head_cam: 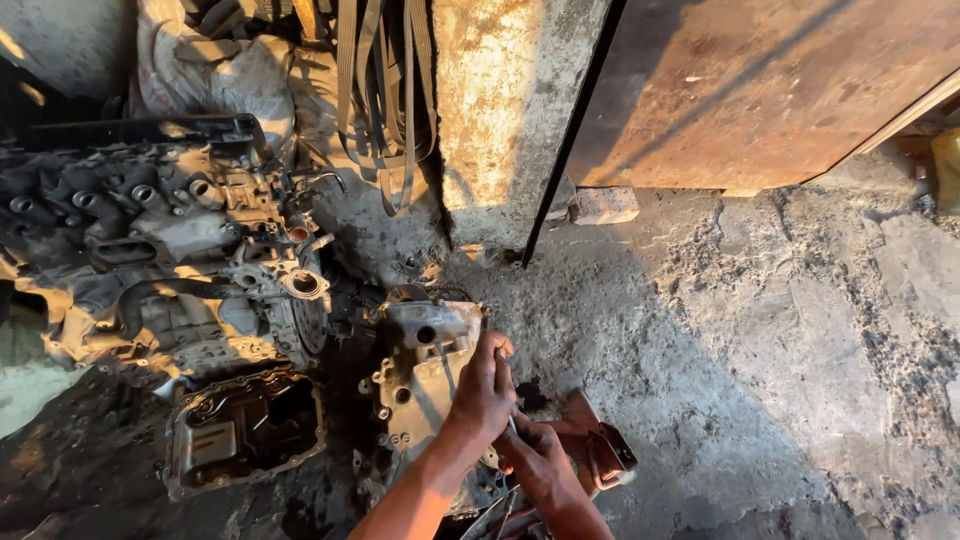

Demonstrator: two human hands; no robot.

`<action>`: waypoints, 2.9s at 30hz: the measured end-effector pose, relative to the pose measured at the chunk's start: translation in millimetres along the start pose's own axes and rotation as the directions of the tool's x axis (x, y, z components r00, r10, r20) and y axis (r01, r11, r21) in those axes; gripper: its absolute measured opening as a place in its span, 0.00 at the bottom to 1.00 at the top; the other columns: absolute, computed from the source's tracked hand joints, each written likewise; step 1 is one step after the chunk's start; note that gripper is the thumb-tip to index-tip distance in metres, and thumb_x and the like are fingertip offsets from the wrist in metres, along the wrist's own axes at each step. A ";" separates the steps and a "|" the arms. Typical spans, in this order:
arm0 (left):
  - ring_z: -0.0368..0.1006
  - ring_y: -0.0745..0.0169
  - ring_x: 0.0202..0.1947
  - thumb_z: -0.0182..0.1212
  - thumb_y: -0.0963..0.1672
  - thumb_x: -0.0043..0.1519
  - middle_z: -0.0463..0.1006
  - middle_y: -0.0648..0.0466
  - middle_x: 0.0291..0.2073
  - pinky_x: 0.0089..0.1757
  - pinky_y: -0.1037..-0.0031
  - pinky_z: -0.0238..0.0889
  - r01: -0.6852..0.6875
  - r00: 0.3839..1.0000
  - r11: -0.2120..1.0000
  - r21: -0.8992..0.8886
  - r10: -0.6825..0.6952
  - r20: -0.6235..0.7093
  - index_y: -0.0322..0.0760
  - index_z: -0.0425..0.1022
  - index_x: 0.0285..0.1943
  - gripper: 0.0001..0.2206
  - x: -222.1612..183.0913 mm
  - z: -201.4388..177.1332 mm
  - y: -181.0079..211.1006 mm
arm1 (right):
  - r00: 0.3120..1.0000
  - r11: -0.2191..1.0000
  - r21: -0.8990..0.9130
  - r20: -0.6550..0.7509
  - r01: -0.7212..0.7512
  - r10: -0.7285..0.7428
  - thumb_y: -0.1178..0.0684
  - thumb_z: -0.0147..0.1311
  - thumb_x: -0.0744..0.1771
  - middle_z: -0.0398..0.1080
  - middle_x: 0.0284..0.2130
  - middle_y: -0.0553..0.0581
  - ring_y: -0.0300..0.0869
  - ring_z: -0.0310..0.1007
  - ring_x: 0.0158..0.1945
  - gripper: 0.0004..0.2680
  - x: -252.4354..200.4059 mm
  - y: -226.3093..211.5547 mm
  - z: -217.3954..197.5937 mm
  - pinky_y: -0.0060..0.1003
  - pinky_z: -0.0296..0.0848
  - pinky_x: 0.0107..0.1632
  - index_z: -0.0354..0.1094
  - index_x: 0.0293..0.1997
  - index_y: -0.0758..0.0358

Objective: Installing a pulley assembly onto an engine block using a hand tool for alignment

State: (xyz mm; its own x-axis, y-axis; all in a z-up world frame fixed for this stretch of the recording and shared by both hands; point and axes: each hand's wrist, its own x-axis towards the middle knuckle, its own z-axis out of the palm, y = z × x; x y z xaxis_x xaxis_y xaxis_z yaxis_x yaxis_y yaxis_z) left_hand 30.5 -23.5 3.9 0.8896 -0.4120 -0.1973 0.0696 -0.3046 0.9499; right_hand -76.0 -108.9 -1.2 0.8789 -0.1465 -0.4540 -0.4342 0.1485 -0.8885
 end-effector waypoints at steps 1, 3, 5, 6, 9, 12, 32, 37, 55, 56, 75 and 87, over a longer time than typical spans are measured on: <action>0.62 0.66 0.28 0.39 0.42 0.71 0.67 0.52 0.35 0.29 0.69 0.60 -0.010 1.000 1.000 0.021 0.010 0.001 0.42 0.62 0.51 0.06 1.3 -0.2 -1.7 | 1.000 0.999 0.045 0.027 0.006 -0.007 0.43 0.55 0.68 0.63 0.21 0.52 0.39 0.57 0.27 0.11 -0.9 -1.3 1.3 0.36 0.56 0.34 0.74 0.36 0.61; 0.63 0.65 0.32 0.39 0.42 0.70 0.68 0.52 0.37 0.31 0.70 0.62 -0.028 1.000 0.999 0.041 0.028 0.007 0.42 0.62 0.51 0.06 1.6 0.6 -2.5 | 0.999 0.996 0.089 0.046 0.017 -0.021 0.45 0.53 0.68 0.63 0.23 0.51 0.39 0.56 0.28 0.12 -3.6 -7.1 3.6 0.36 0.56 0.35 0.78 0.42 0.62; 0.51 0.68 0.22 0.39 0.45 0.73 0.57 0.56 0.25 0.25 0.69 0.48 0.017 0.999 1.000 0.022 -0.018 0.046 0.46 0.61 0.51 0.05 -0.1 -1.9 -3.7 | 0.996 0.991 0.118 -0.048 -0.063 0.069 0.47 0.58 0.67 0.61 0.20 0.50 0.36 0.54 0.26 0.10 -4.9 -13.6 9.8 0.36 0.53 0.32 0.79 0.45 0.61; 0.51 0.68 0.22 0.39 0.45 0.73 0.57 0.56 0.25 0.25 0.69 0.48 0.004 0.999 1.000 0.026 -0.005 0.047 0.46 0.61 0.51 0.05 13.2 -1.6 -9.9 | 0.997 0.991 0.120 -0.052 -0.050 0.056 0.47 0.58 0.67 0.61 0.20 0.50 0.36 0.54 0.26 0.10 3.0 -15.7 9.7 0.36 0.53 0.32 0.79 0.45 0.61; 0.55 0.68 0.25 0.41 0.43 0.71 0.62 0.55 0.28 0.25 0.69 0.53 -0.142 0.990 0.989 0.033 0.141 0.018 0.45 0.63 0.49 0.05 18.6 6.9 -32.3 | 0.998 0.986 0.164 -0.042 -0.043 0.051 0.46 0.58 0.66 0.59 0.19 0.50 0.38 0.54 0.25 0.12 -2.7 -13.7 13.0 0.36 0.57 0.31 0.78 0.45 0.63; 0.46 0.69 0.25 0.38 0.44 0.73 0.51 0.58 0.27 0.24 0.73 0.43 0.049 0.998 0.943 -0.329 -0.031 0.059 0.43 0.64 0.44 0.08 12.7 12.7 -29.7 | 0.983 0.983 0.095 -0.086 -0.154 0.162 0.42 0.56 0.65 0.70 0.26 0.53 0.40 0.61 0.31 0.18 -14.2 -24.2 15.5 0.38 0.66 0.38 0.80 0.54 0.60; 0.60 0.64 0.20 0.42 0.44 0.70 0.67 0.53 0.25 0.23 0.64 0.53 -0.166 0.984 0.967 0.191 0.150 0.096 0.44 0.62 0.51 0.05 29.0 11.3 -40.4 | 0.922 0.950 0.067 -0.229 -0.305 0.312 0.42 0.52 0.64 0.78 0.39 0.56 0.40 0.72 0.42 0.19 -20.4 -54.3 30.2 0.39 0.74 0.41 0.80 0.58 0.52; 0.58 0.69 0.19 0.42 0.39 0.72 0.64 0.55 0.26 0.19 0.74 0.52 -0.053 0.982 0.991 0.122 0.029 0.188 0.42 0.61 0.54 0.06 11.2 -1.7 2.0 | 0.910 0.942 0.094 -0.243 -0.324 0.337 0.41 0.50 0.64 0.78 0.40 0.56 0.42 0.67 0.44 0.20 -32.4 -80.7 42.6 0.42 0.68 0.45 0.79 0.59 0.52; 0.67 0.52 0.65 0.25 0.57 0.66 0.77 0.47 0.55 0.65 0.53 0.51 0.361 0.910 0.924 -0.126 -0.320 0.263 0.49 0.51 0.79 0.32 -53.1 -51.4 42.3 | 0.996 0.813 -0.582 -0.050 0.036 -0.080 0.38 0.44 0.70 0.63 0.20 0.51 0.38 0.56 0.22 0.16 -23.9 -21.8 13.7 0.39 0.54 0.29 0.70 0.35 0.59; 0.60 0.50 0.74 0.26 0.60 0.63 0.73 0.46 0.67 0.69 0.51 0.45 0.411 0.893 0.899 -0.151 -0.364 0.265 0.52 0.47 0.81 0.36 -52.1 -52.1 19.9 | 0.989 0.788 -0.615 -0.095 0.028 -0.109 0.37 0.45 0.70 0.60 0.17 0.50 0.38 0.55 0.21 0.16 -26.8 -26.9 13.6 0.40 0.51 0.29 0.71 0.35 0.58; 0.58 0.32 0.71 0.48 0.38 0.60 0.64 0.30 0.69 0.65 0.43 0.55 0.439 0.881 0.865 -0.242 -0.361 0.306 0.27 0.63 0.73 0.28 -71.5 -65.6 -101.2 | 0.975 0.807 -0.560 0.004 0.188 -0.223 0.40 0.54 0.68 0.65 0.11 0.56 0.45 0.66 0.17 0.13 -20.3 -10.2 1.2 0.40 0.66 0.25 0.73 0.26 0.51; 0.82 0.54 0.43 0.69 0.35 0.52 0.78 0.47 0.55 0.39 0.69 0.82 -0.138 0.990 0.944 0.300 0.142 0.007 0.42 0.71 0.61 0.27 -112.5 15.2 -93.6 | 0.758 -0.246 -0.829 0.559 0.502 -0.335 0.22 0.41 0.67 0.71 0.46 0.54 0.45 0.71 0.40 0.24 -32.8 -23.3 -26.8 0.46 0.65 0.50 0.60 0.62 0.46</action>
State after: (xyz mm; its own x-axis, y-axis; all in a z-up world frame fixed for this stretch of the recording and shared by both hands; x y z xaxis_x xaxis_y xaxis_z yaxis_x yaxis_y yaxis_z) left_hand -83.0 38.3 -66.5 0.8870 -0.4575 -0.0620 -0.1922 -0.4881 0.8514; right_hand -100.0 -133.7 32.6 0.9224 0.3861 -0.0091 0.3848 -0.9208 -0.0645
